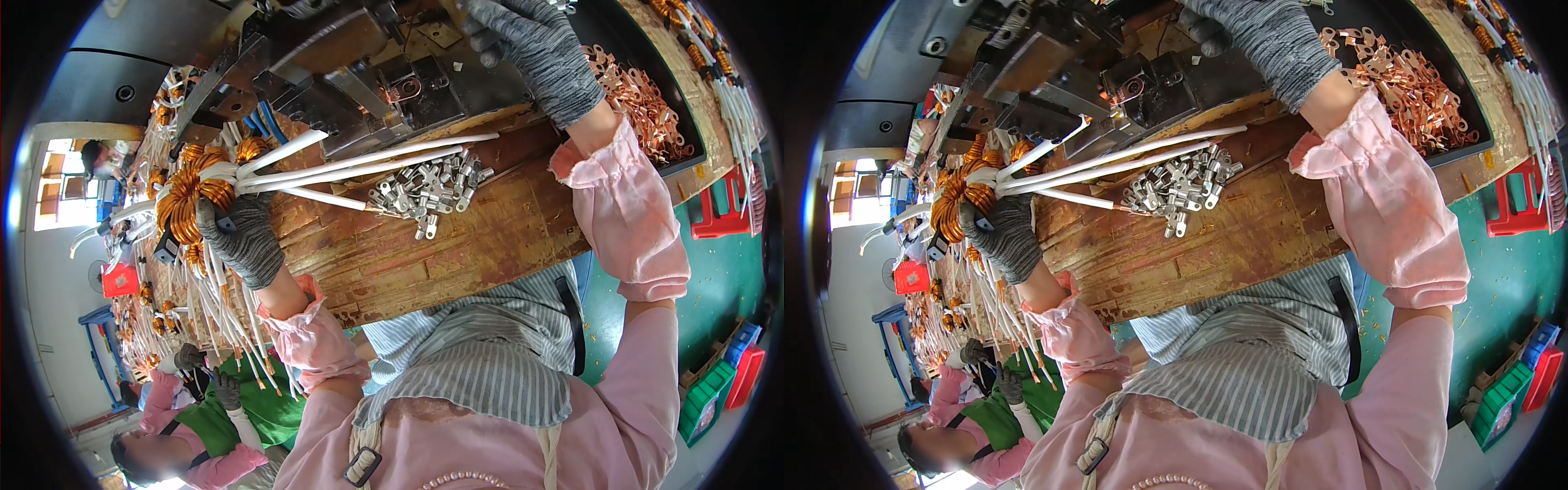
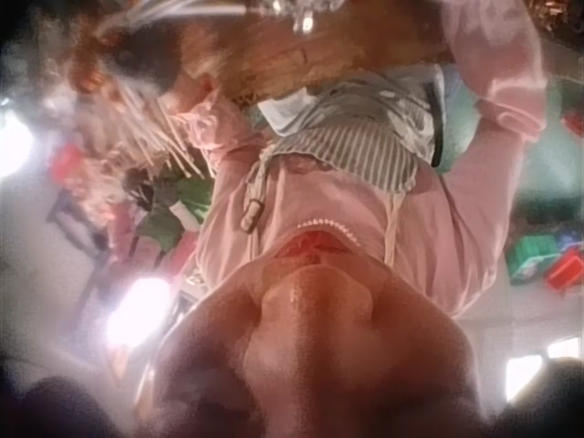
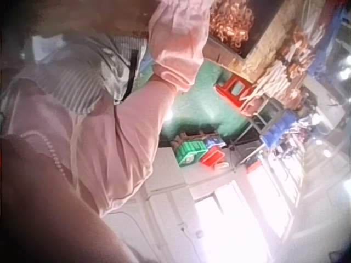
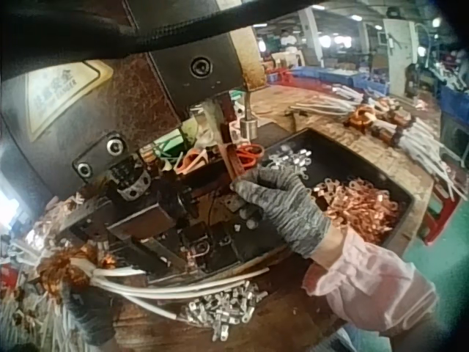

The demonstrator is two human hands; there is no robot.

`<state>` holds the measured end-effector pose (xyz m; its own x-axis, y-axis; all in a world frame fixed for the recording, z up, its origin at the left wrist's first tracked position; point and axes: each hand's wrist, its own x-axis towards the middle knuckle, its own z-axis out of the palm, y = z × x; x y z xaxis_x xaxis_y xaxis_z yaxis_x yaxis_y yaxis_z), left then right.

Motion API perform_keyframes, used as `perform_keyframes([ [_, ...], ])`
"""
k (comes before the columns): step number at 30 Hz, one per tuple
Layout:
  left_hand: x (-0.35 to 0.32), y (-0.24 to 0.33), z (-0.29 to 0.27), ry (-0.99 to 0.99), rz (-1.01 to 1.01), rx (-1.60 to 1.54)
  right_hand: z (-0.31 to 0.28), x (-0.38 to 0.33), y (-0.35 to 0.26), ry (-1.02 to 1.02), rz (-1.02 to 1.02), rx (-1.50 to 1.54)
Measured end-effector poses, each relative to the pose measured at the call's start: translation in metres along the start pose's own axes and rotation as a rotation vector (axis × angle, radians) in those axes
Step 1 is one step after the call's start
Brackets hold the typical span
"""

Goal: Assembling electrical transformer coils by connecting wires, attaching copper lugs, and using a terminal crimping machine.

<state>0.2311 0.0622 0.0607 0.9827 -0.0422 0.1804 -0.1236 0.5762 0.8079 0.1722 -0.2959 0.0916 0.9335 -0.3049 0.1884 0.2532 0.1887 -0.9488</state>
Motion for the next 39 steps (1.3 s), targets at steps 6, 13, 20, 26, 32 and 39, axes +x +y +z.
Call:
perform_keyframes([
  [6, -0.001, 0.0, 0.007, -0.01, -0.035, 0.034, 0.001, -0.002, -0.003, 0.024, -0.064, -0.012],
  [13, -0.02, 0.009, 0.013, -0.04, 0.0, -0.087, -0.002, -0.028, -0.005, -0.095, -0.172, -0.2],
  [20, -0.048, 0.023, 0.01, -0.123, 0.052, -0.148, 0.044, -0.076, -0.009, -0.714, -0.117, -0.431],
  [26, -0.077, 0.031, 0.024, -0.32, -0.018, -0.459, 0.056, -0.129, -0.015, -0.64, -0.511, -0.552],
  [32, -0.104, 0.042, 0.056, -0.345, 0.122, -0.396, 0.051, -0.182, -0.029, -0.561, -0.17, -0.406],
  [39, -0.118, 0.082, 0.052, -0.432, 0.159, -0.197, 0.056, -0.207, -0.034, -0.55, -0.306, -0.795],
])
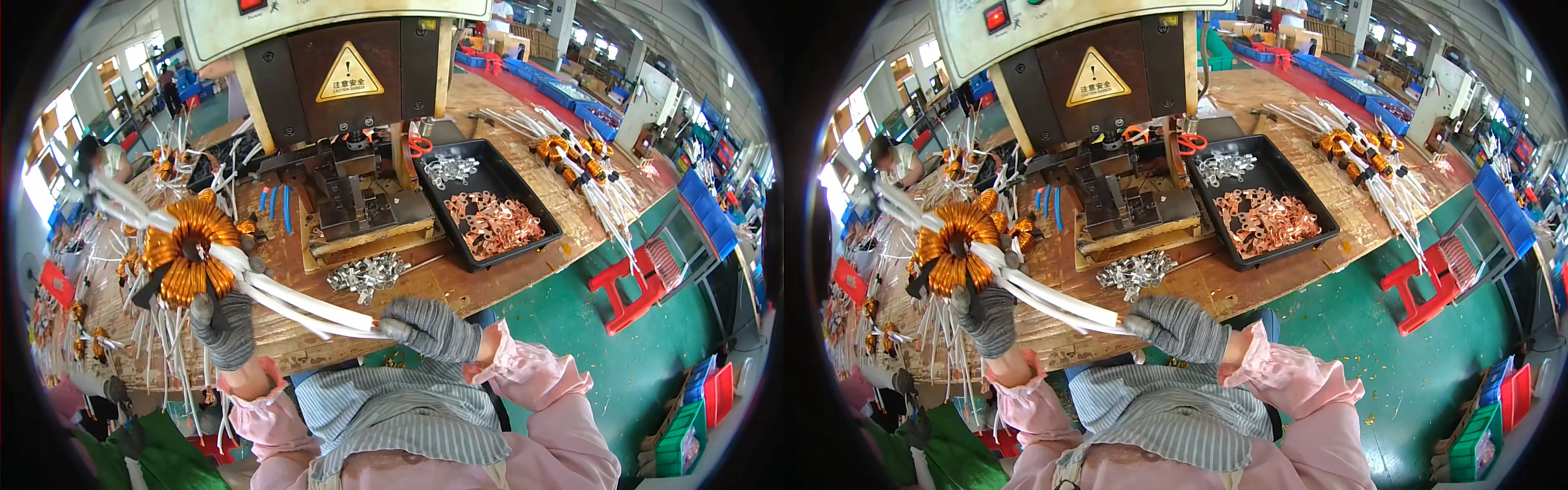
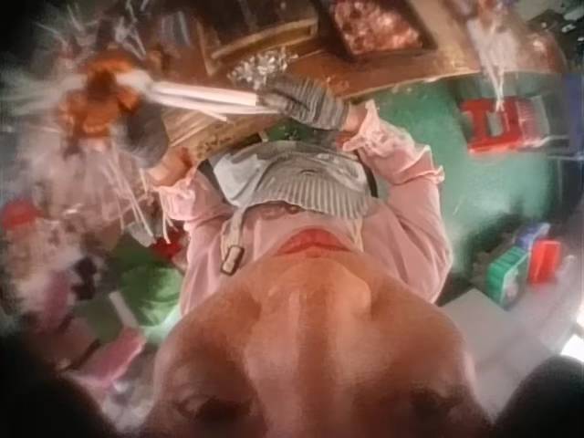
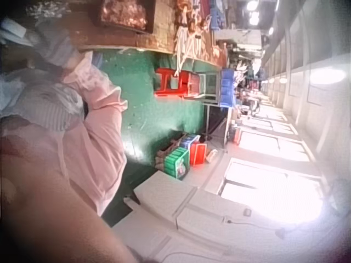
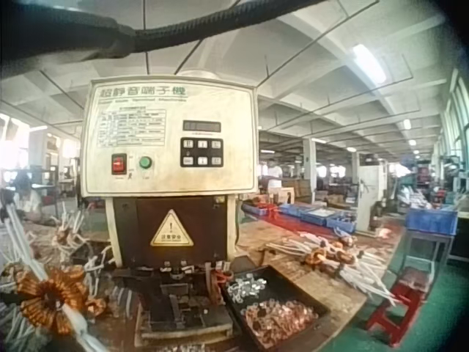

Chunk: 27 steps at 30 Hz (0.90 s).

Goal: Assembling electrical transformer coils by connecting wires, attaching copper lugs, and using a terminal crimping machine.

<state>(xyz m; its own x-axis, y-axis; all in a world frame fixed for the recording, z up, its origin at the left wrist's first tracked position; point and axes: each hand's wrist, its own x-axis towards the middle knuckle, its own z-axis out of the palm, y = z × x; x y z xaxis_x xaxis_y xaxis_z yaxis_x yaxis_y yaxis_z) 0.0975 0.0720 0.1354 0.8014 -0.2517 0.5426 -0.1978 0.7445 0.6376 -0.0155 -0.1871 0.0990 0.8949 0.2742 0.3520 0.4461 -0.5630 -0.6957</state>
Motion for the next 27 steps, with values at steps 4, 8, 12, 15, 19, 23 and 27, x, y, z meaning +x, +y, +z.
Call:
perform_keyframes([
  [4, 0.01, 0.056, -0.008, -0.185, -0.149, 0.783, -0.012, 0.008, -0.023, 0.242, -0.259, -0.446],
  [8, 0.016, 0.07, 0.066, -0.256, -0.005, 1.35, -0.023, 0.014, -0.065, 0.273, -0.569, -0.562],
  [12, 0.011, 0.041, 0.104, -0.37, 0.511, 1.276, -0.051, 0.013, -0.117, 0.37, -0.867, -0.82],
  [15, 0.02, 0.039, 0.132, -0.41, 0.712, 1.362, -0.077, 0.011, -0.147, 0.562, -0.888, -1.026],
  [19, 0.048, 0.035, 0.171, -0.382, 0.836, 1.387, -0.125, -0.01, -0.157, 0.691, -0.771, -1.085],
  [23, 0.05, 0.06, 0.212, -0.33, 0.87, 1.413, -0.164, -0.028, -0.164, 0.78, -0.544, -0.774],
  [27, 0.032, 0.059, 0.203, -0.304, 0.898, 1.53, -0.168, -0.026, -0.113, 0.641, -0.174, -0.105],
])
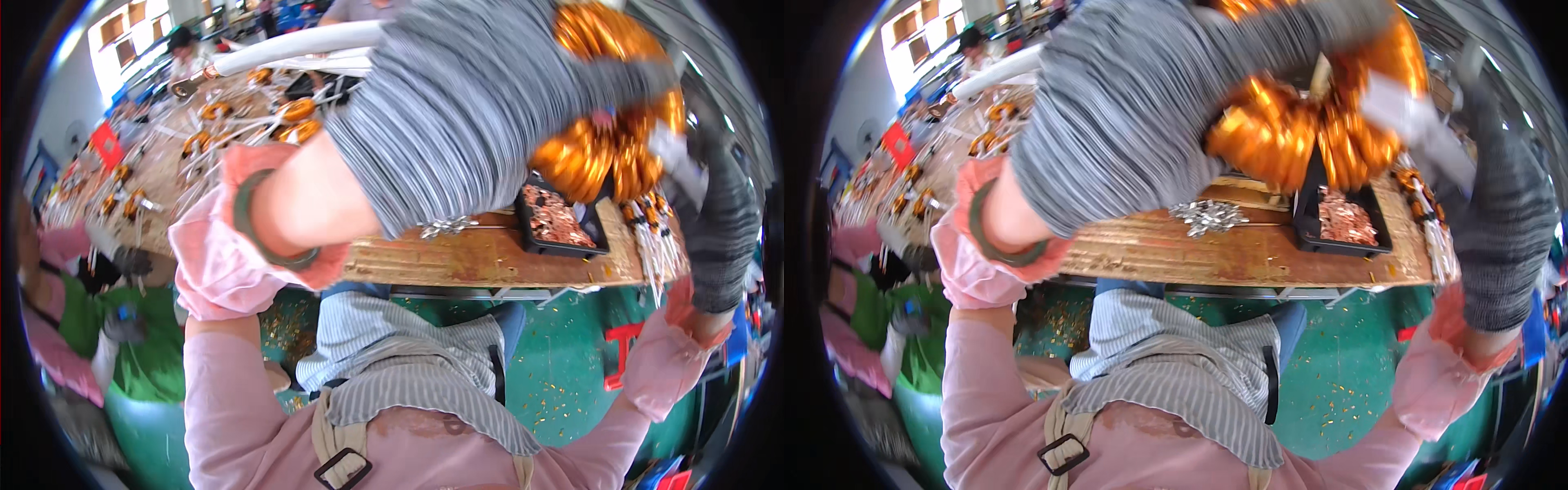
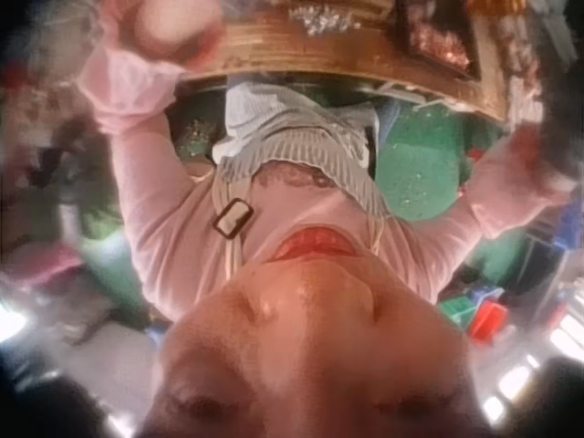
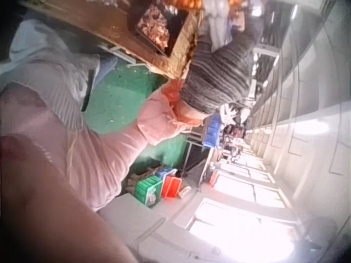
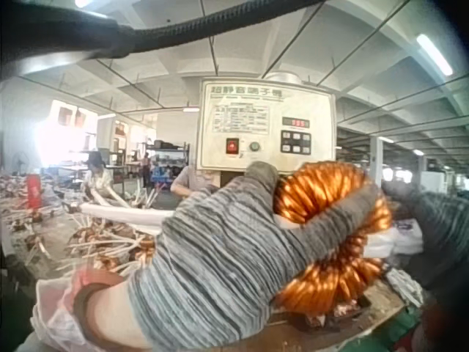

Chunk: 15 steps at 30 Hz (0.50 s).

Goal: Assembling electrical transformer coils by connecting wires, attaching copper lugs, and using a terminal crimping machine.

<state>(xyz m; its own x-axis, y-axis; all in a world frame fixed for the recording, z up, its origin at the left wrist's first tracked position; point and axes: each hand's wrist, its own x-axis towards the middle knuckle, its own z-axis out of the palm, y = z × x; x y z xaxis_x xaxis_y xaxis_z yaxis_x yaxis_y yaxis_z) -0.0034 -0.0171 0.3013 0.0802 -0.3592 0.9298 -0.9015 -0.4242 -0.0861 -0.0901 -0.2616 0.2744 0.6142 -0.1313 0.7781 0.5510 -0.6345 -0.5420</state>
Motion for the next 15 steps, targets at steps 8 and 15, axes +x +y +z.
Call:
perform_keyframes([
  [8, -0.11, -0.052, -0.007, -0.106, 0.426, 0.493, 0.068, -0.068, 0.048, -0.851, 0.504, 0.344],
  [15, -0.163, -0.099, -0.029, -0.459, 0.284, 0.517, 0.126, -0.1, 0.11, -1.293, 0.814, 0.523],
])
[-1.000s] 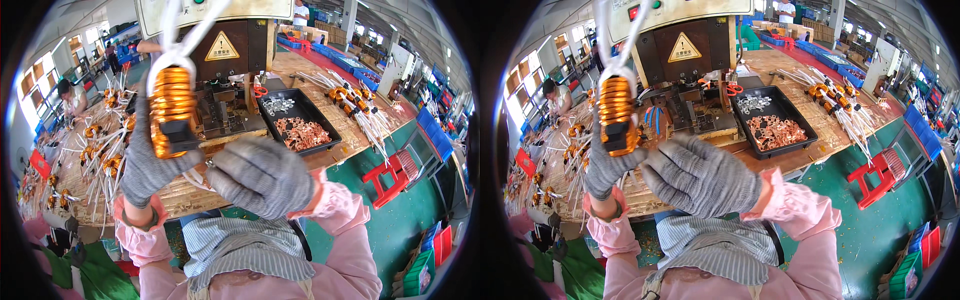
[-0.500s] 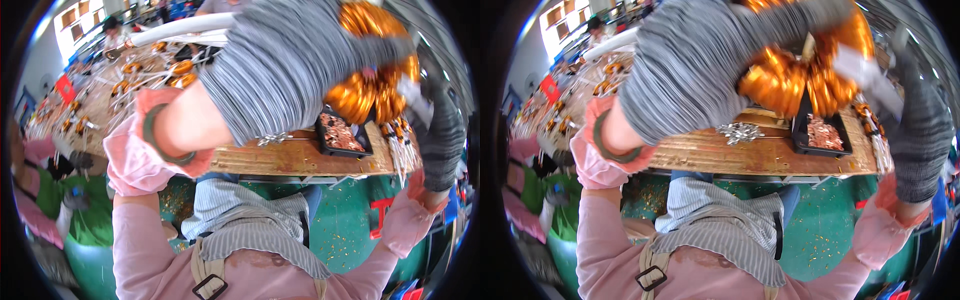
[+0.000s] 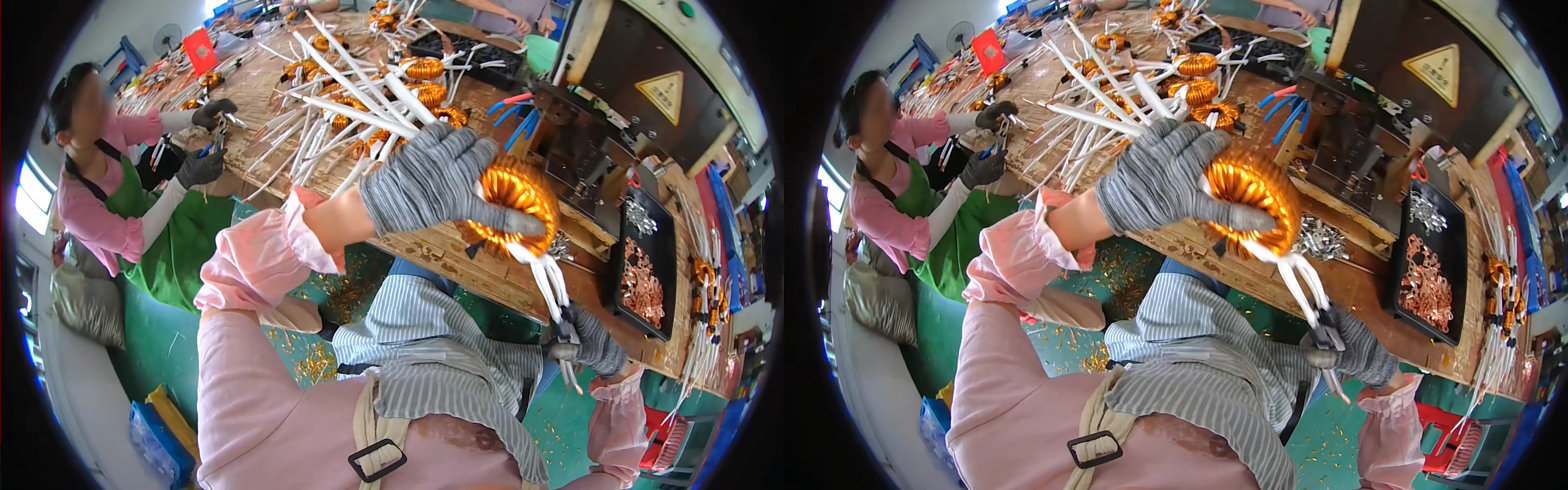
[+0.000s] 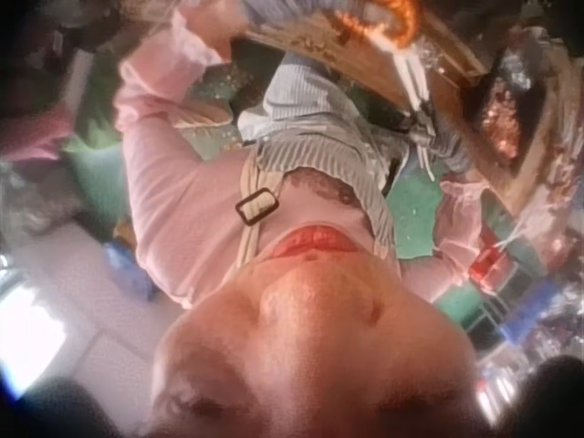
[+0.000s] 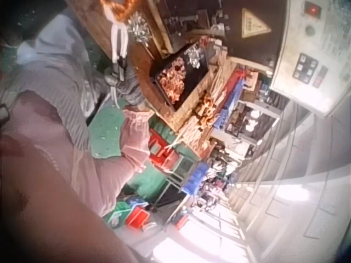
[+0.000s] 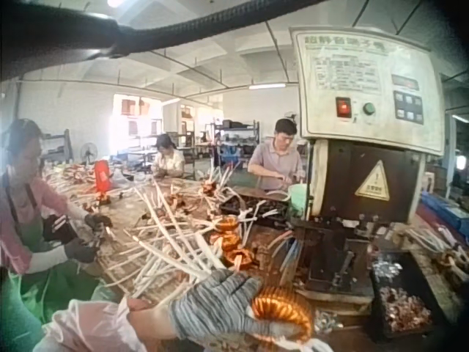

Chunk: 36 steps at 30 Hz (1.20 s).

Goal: Assembling electrical transformer coils by connecting wires, attaching copper lugs, and using a terminal crimping machine.

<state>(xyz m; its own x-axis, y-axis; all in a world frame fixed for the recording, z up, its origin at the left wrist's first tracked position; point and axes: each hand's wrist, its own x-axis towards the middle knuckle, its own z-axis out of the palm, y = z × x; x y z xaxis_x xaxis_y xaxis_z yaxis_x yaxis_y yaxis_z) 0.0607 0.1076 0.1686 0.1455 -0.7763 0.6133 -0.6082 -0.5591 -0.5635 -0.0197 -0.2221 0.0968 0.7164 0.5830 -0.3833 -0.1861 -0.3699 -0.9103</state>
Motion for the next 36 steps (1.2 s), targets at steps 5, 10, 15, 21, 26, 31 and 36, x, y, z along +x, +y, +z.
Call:
perform_keyframes([
  [5, -0.033, -0.045, 0.039, -0.369, -0.039, -0.083, -0.008, 0.039, -0.013, 0.026, 0.173, 0.154],
  [10, -0.042, -0.115, 0.073, -0.637, -0.122, -0.149, -0.018, 0.096, -0.045, 0.025, 0.005, 0.15],
  [15, -0.064, -0.15, 0.108, -1.041, -0.225, 0.018, -0.032, 0.158, -0.055, 0.047, 0.016, 0.265],
  [21, -0.041, -0.098, 0.099, -0.926, -0.345, -0.006, -0.043, 0.191, -0.022, 0.136, 0.061, 0.453],
  [26, -0.003, 0.037, 0.1, -0.207, -0.416, -0.42, -0.037, 0.196, -0.02, 0.192, 0.054, 0.224],
  [31, 0.003, 0.033, 0.165, -0.465, -0.343, -0.474, -0.031, 0.192, -0.021, 0.335, -0.331, -0.119],
  [36, -0.003, 0.042, 0.188, -0.493, -0.344, -0.562, -0.038, 0.167, -0.015, 0.381, -0.332, -0.372],
])
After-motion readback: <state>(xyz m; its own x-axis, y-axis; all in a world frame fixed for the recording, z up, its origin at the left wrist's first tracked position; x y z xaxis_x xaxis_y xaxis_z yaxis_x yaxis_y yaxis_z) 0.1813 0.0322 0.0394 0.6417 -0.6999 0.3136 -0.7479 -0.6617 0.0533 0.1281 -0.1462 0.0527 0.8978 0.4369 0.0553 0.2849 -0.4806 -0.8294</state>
